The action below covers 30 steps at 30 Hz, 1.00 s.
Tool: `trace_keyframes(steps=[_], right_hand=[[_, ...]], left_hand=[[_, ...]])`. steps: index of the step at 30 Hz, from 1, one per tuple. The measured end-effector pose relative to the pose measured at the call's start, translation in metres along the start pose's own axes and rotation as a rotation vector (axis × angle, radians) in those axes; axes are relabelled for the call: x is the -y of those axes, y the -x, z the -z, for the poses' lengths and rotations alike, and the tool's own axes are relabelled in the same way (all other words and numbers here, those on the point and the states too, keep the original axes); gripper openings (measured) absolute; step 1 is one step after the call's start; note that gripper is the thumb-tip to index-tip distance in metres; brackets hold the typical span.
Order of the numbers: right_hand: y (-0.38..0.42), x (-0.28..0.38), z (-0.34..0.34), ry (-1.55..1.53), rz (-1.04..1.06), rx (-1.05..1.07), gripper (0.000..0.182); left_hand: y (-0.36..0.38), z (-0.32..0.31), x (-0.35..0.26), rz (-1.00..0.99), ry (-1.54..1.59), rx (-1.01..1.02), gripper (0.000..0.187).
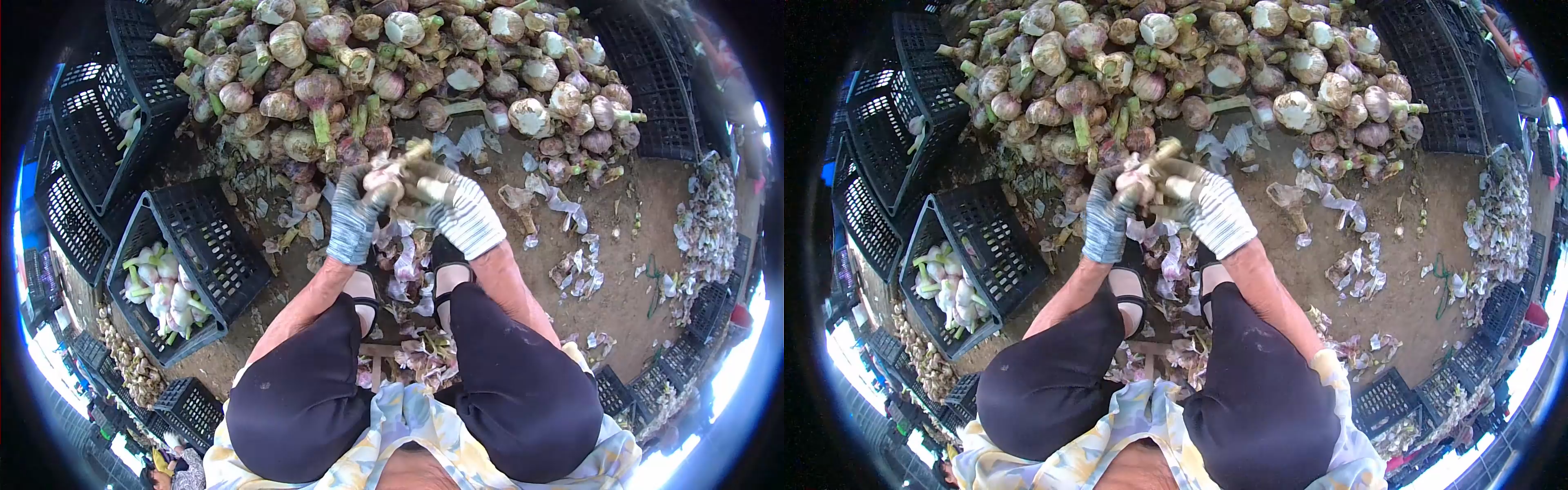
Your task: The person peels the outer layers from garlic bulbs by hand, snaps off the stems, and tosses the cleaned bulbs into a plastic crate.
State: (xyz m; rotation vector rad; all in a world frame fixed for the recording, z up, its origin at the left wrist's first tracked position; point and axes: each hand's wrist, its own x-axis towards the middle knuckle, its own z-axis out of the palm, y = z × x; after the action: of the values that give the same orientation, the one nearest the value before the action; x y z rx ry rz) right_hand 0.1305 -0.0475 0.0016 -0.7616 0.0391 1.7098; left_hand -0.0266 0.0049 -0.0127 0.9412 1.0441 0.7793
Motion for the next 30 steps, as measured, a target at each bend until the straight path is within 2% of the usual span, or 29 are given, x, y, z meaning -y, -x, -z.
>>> trace_keyframes(steps=[1,2,3,5,6,7,9,11,13,14,15,17,19,21,22,23,25,26,27,29,30], right_hand=[[-0.003,0.003,0.000,0.078,0.007,-0.059,0.026],[-0.008,0.004,0.000,0.231,0.001,-0.168,0.025],[-0.011,0.003,0.000,0.227,0.002,-0.174,0.025],[-0.015,0.000,-0.001,0.347,0.036,-0.172,0.022],[-0.015,0.001,-0.007,0.310,0.010,-0.131,0.021],[-0.016,0.000,-0.005,0.309,0.010,-0.131,0.021],[-0.020,-0.002,0.003,0.180,-0.016,-0.033,0.022],[-0.025,-0.005,0.008,0.202,0.017,-0.100,0.021],[-0.022,-0.003,0.009,0.421,0.168,-0.066,0.018],[-0.020,-0.002,0.009,0.422,0.152,-0.094,0.014],[-0.020,-0.003,0.011,0.424,0.151,-0.094,0.014],[-0.019,-0.006,0.015,0.222,0.054,-0.122,0.013],[-0.017,-0.005,0.013,0.227,0.071,-0.117,0.014],[-0.018,-0.005,0.013,0.344,0.192,-0.075,0.017],[-0.020,-0.005,0.016,0.349,0.219,-0.007,0.020],[-0.021,-0.004,0.016,0.350,0.221,-0.004,0.020],[-0.022,-0.001,0.015,0.459,0.159,0.047,0.022],[-0.022,-0.001,0.015,0.461,0.159,0.049,0.022],[-0.021,-0.001,0.013,0.427,0.135,0.040,0.023],[-0.020,0.000,0.009,0.357,0.092,0.024,0.025],[-0.016,0.001,0.007,0.349,0.055,-0.037,0.025]], left_hand=[[0.003,-0.002,-0.001,-0.085,-0.028,0.019,0.043],[0.004,-0.001,-0.004,-0.094,-0.181,0.046,0.049],[0.004,0.000,-0.003,-0.089,-0.182,0.051,0.049],[0.002,-0.001,-0.002,-0.397,-0.533,0.027,0.055],[0.000,-0.002,-0.004,-0.487,-0.619,0.045,0.059],[0.000,-0.002,-0.006,-0.486,-0.620,0.046,0.059],[0.002,-0.004,-0.011,-0.730,-0.954,0.032,0.061],[0.003,-0.004,-0.014,-0.760,-0.988,0.039,0.062],[0.005,-0.004,-0.015,-0.651,-0.797,0.094,0.058],[0.007,-0.003,-0.014,-0.645,-0.798,0.096,0.058],[0.007,-0.003,-0.014,-0.388,-0.566,0.100,0.054],[0.008,-0.001,-0.014,0.116,-0.095,0.099,0.046],[0.004,0.006,-0.004,0.096,-0.068,0.145,0.046],[0.000,0.011,0.007,0.339,0.507,0.330,0.051],[-0.004,0.012,0.012,0.417,0.617,0.359,0.057],[-0.004,0.015,0.015,0.413,0.617,0.360,0.057],[-0.005,0.018,0.015,0.645,0.883,0.425,0.044],[-0.008,0.017,0.016,0.654,0.958,0.543,0.050],[-0.007,0.016,0.014,0.650,0.959,0.542,0.050],[-0.006,0.015,0.009,0.643,0.773,0.300,0.058],[-0.003,0.016,0.004,0.526,0.658,0.316,0.047]])
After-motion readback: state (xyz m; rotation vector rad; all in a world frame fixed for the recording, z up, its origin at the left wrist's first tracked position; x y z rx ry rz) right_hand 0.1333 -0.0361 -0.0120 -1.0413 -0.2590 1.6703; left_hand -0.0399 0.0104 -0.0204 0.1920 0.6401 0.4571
